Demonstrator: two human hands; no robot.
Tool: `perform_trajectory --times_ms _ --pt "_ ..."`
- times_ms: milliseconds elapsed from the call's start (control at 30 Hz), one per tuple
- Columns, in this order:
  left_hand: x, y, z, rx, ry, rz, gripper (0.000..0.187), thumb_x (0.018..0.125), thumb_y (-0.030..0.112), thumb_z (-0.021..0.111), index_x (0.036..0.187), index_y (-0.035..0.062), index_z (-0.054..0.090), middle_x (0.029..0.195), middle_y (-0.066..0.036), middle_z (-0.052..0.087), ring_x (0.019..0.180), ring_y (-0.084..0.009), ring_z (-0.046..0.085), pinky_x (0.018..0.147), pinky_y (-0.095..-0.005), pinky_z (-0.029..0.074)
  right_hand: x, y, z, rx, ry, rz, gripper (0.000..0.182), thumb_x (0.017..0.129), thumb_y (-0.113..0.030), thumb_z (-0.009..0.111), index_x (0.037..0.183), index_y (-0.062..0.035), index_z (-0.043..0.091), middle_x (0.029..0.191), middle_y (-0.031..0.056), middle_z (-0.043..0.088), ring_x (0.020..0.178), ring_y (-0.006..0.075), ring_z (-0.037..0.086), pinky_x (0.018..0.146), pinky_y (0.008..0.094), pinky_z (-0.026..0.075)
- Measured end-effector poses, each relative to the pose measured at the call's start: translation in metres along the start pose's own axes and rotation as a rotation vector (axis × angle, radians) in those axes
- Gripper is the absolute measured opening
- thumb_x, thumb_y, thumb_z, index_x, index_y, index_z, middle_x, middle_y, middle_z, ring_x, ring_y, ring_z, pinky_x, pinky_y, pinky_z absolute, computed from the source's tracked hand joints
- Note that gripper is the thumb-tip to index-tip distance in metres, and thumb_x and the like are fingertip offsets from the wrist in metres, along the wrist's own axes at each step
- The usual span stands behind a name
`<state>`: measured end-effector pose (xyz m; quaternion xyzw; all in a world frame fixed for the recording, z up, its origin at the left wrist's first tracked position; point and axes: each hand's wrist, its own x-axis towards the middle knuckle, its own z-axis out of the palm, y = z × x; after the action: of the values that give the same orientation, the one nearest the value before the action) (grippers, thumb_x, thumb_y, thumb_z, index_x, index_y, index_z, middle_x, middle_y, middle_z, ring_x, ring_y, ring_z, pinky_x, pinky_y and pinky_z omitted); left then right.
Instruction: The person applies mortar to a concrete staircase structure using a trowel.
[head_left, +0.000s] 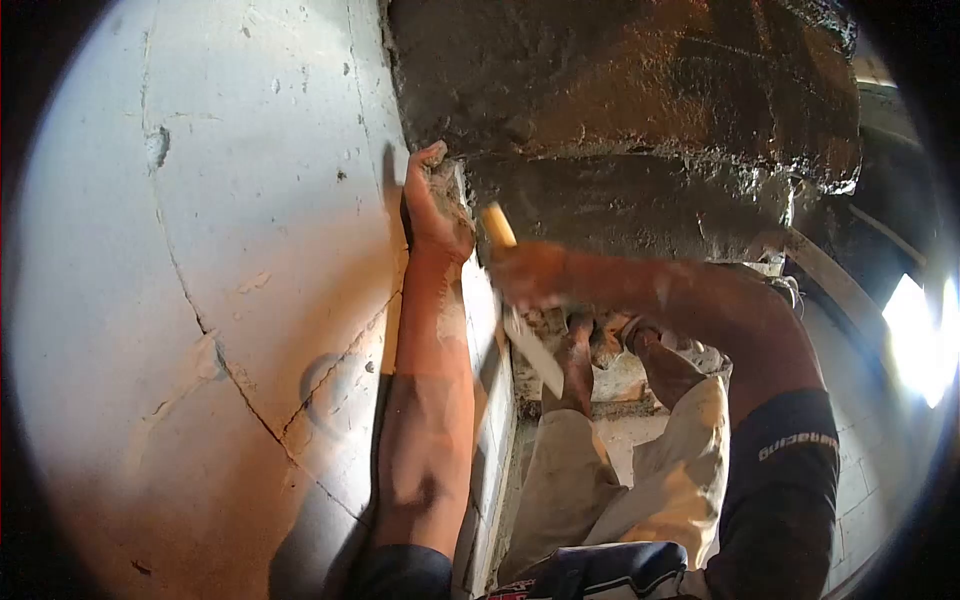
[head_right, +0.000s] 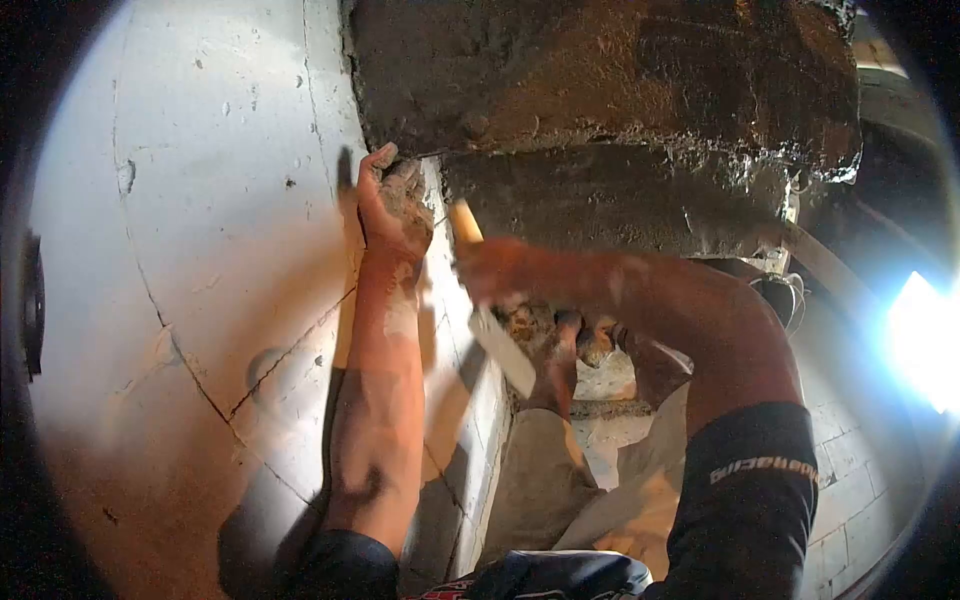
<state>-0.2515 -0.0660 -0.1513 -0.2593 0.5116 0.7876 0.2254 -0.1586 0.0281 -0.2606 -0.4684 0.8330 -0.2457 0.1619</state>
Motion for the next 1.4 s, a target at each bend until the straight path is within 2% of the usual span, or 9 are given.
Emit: perform_trajectory --times_ms 100,300,367,500,733,967,1033,1167,1400 --pt "0.010 0.004 -0.006 -0.101 0.052 -0.238 0.041 0.074 0.043 0.062 0.103 0.0136 0.055 0.096 -0.004 0.054 0.091 -0.0191 0.051 0.085 -0.0318 0.041 0.010 0.018 -0.040 -0.059 -0.071 0.106 0.007 0.068 -0.021 0.067 0.071 -0.0158 0.065 0.093 -0.0016 0.062 0.106 0.0196 0.050 0.098 0.0358 0.041" --pt "0.011 -0.002 0.001 -0.086 0.097 -0.116 0.045 0.070 0.048 0.064 0.096 0.0116 0.057 0.086 -0.004 0.055 0.076 -0.0170 0.056 0.052 -0.0220 0.045 0.009 0.028 -0.024 -0.213 0.175 0.038 0.014 0.069 -0.022 0.066 0.083 -0.0198 0.066 0.101 -0.0025 0.061 0.110 0.0212 0.048 0.099 0.0372 0.038" --pt "0.013 0.004 -0.007 0.029 0.095 -0.267 0.046 0.070 0.048 0.064 0.096 0.0097 0.057 0.079 -0.003 0.055 0.074 -0.0176 0.056 0.059 -0.0244 0.047 0.002 0.012 -0.025 -0.124 0.273 -0.008 0.011 0.059 -0.019 0.070 0.069 -0.0179 0.065 0.089 -0.0026 0.062 0.101 0.0196 0.053 0.097 0.0342 0.041" --pt "0.021 -0.010 -0.011 0.000 0.119 0.000 0.043 0.071 0.045 0.063 0.095 0.0099 0.058 0.079 -0.003 0.056 0.076 -0.0182 0.056 0.073 -0.0291 0.047 -0.011 -0.022 -0.021 -0.085 0.286 -0.166 0.009 0.067 -0.019 0.068 0.074 -0.0147 0.065 0.087 0.0012 0.063 0.102 0.0213 0.056 0.099 0.0343 0.041" --pt "0.005 0.004 0.004 -0.006 0.109 -0.117 0.043 0.074 0.041 0.063 0.103 0.0092 0.059 0.093 -0.008 0.055 0.095 -0.0212 0.049 0.086 -0.0316 0.040 0.002 0.030 -0.026 -0.210 0.327 -0.080 0.007 0.071 -0.018 0.066 0.076 -0.0136 0.066 0.083 0.0011 0.063 0.103 0.0224 0.055 0.092 0.0372 0.046" --pt "0.002 0.007 0.005 0.019 0.136 -0.124 0.063 0.074 0.046 0.064 0.124 0.0116 0.050 0.114 -0.008 0.052 0.099 -0.0200 0.050 0.085 -0.0341 0.042 -0.063 -0.035 -0.012 -0.002 0.025 0.324 0.015 0.075 -0.024 0.063 0.084 -0.0135 0.069 0.084 0.0035 0.065 0.097 0.0200 0.056 0.085 0.0366 0.046" --pt "0.006 0.000 -0.001 0.027 0.156 -0.121 0.067 0.073 0.050 0.064 0.128 0.0140 0.047 0.111 -0.005 0.052 0.097 -0.0181 0.051 0.078 -0.0345 0.044 -0.103 -0.054 0.006 0.189 -0.083 0.707 0.019 0.073 -0.029 0.065 0.073 -0.0101 0.067 0.085 0.0082 0.063 0.098 0.0268 0.056 0.087 0.0389 0.043" --pt "0.017 -0.008 -0.020 0.064 0.138 -0.137 0.072 0.072 0.055 0.062 0.133 0.0219 0.042 0.113 -0.002 0.048 0.100 -0.0169 0.047 0.077 -0.0336 0.038 -0.168 -0.087 -0.039 0.585 -0.174 1.319 0.038 0.075 -0.033 0.064 0.095 -0.0013 0.059 0.092 0.0201 0.062 0.092 0.0370 0.058 0.079 0.0465 0.046" --pt "0.024 -0.016 -0.027 0.057 0.079 -0.109 0.084 0.073 0.057 0.060 0.142 0.0228 0.028 0.133 -0.007 0.039 0.113 -0.0226 0.043 0.094 -0.0404 0.033 -0.237 -0.106 -0.040 0.472 -0.011 1.344 0.041 0.074 -0.024 0.067 0.103 -0.0001 0.053 0.097 0.0202 0.060 0.094 0.0371 0.058 0.080 0.0460 0.046"
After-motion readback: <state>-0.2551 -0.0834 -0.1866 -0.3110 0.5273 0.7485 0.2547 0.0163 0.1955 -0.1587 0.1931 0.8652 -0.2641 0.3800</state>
